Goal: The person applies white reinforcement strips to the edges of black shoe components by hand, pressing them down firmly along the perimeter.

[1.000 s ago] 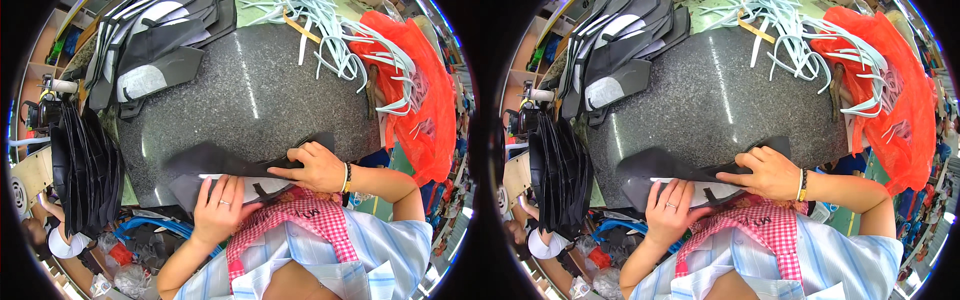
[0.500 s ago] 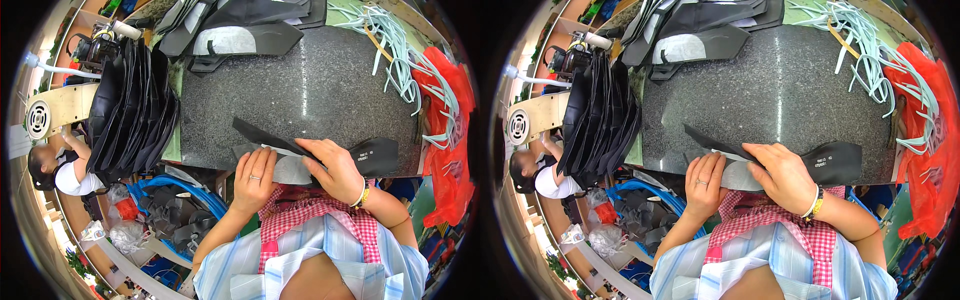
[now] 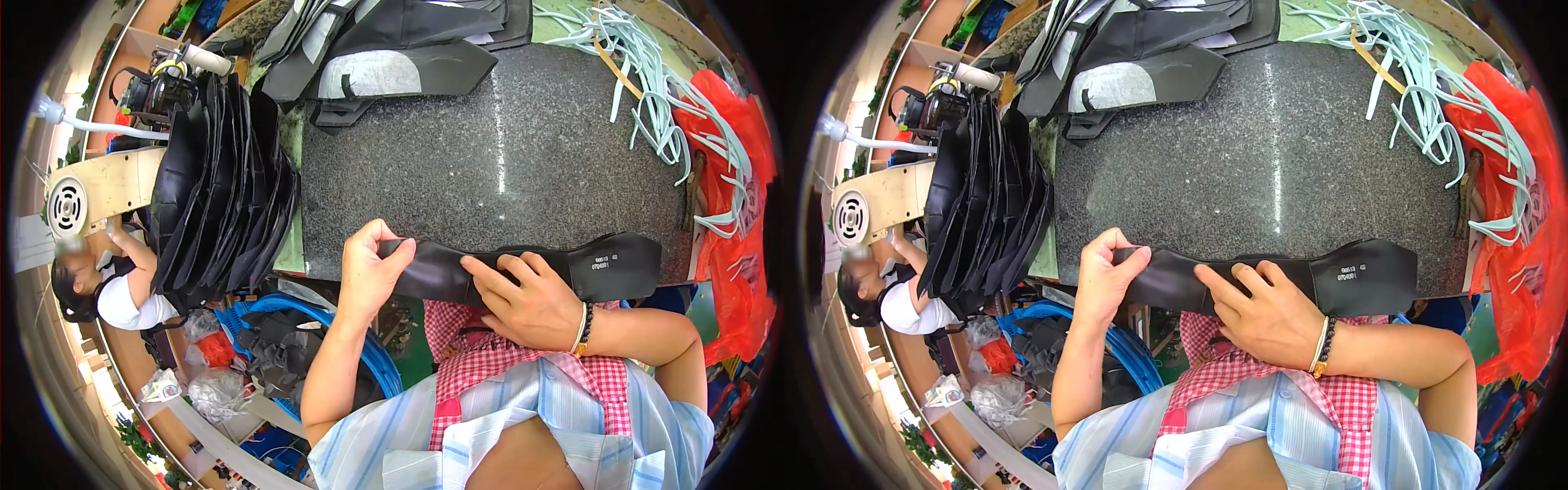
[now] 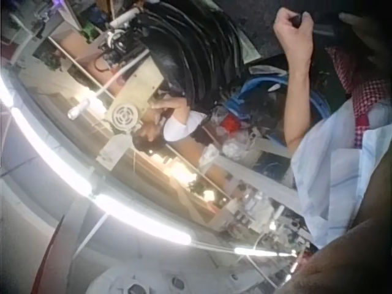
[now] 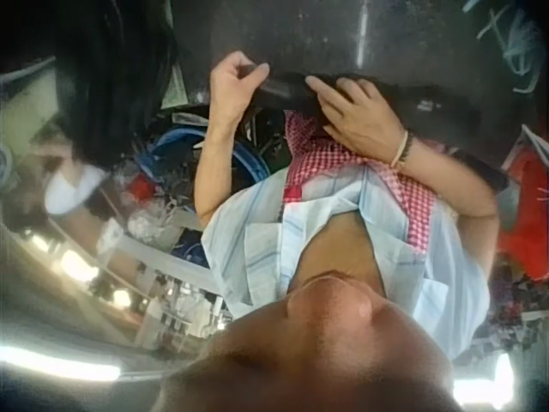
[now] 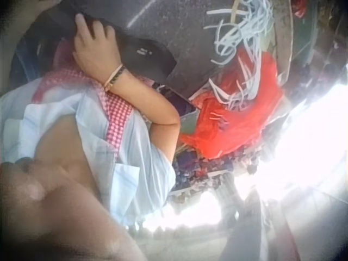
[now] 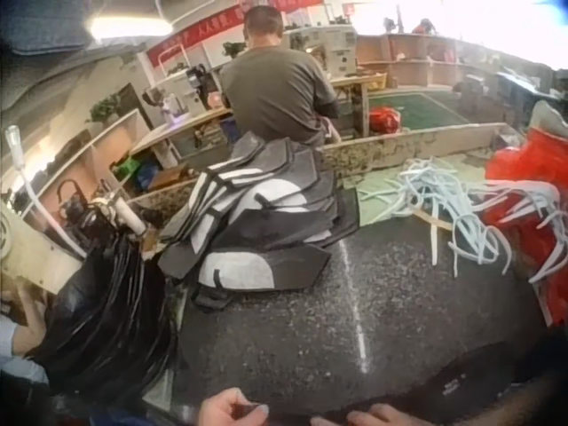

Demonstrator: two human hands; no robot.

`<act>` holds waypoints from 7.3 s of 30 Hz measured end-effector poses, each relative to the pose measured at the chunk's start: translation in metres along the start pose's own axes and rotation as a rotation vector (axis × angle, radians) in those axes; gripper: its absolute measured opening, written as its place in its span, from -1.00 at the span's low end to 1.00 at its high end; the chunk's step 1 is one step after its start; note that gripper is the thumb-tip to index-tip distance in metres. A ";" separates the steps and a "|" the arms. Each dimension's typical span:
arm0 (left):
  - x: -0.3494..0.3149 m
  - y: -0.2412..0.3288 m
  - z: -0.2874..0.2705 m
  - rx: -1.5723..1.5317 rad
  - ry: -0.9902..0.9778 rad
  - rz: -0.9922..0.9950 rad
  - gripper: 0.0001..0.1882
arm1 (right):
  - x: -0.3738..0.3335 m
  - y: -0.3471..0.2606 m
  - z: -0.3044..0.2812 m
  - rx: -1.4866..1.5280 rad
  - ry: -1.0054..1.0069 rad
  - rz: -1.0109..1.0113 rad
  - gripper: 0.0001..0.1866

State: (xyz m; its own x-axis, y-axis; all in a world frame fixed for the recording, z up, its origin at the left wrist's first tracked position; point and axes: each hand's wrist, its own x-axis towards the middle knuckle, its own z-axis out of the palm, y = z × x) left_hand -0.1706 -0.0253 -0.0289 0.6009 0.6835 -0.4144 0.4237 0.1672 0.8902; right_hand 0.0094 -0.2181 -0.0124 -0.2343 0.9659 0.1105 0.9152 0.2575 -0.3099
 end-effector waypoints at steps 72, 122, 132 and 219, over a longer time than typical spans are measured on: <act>0.098 0.088 0.025 0.963 0.292 1.020 -0.40 | -0.033 0.259 -0.073 0.058 0.359 0.771 -0.73; -0.029 0.059 0.171 0.298 -0.587 0.903 -0.48 | -0.135 0.032 -0.068 2.134 0.124 0.369 -0.17; -0.048 0.071 0.149 0.121 -0.921 0.714 -0.77 | -0.117 0.040 -0.024 2.106 0.047 -0.599 -0.32; -0.036 0.046 0.140 1.307 -0.152 0.893 -0.50 | -0.073 0.076 -0.043 0.268 0.162 0.981 -0.60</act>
State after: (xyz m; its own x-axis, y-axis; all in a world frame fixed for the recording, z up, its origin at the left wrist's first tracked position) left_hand -0.0784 -0.1417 0.0008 0.9898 0.1355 0.0442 0.1300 -0.9853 0.1113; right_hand 0.1102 -0.2699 -0.0037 0.6419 0.7444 -0.1842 0.5724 -0.6250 -0.5308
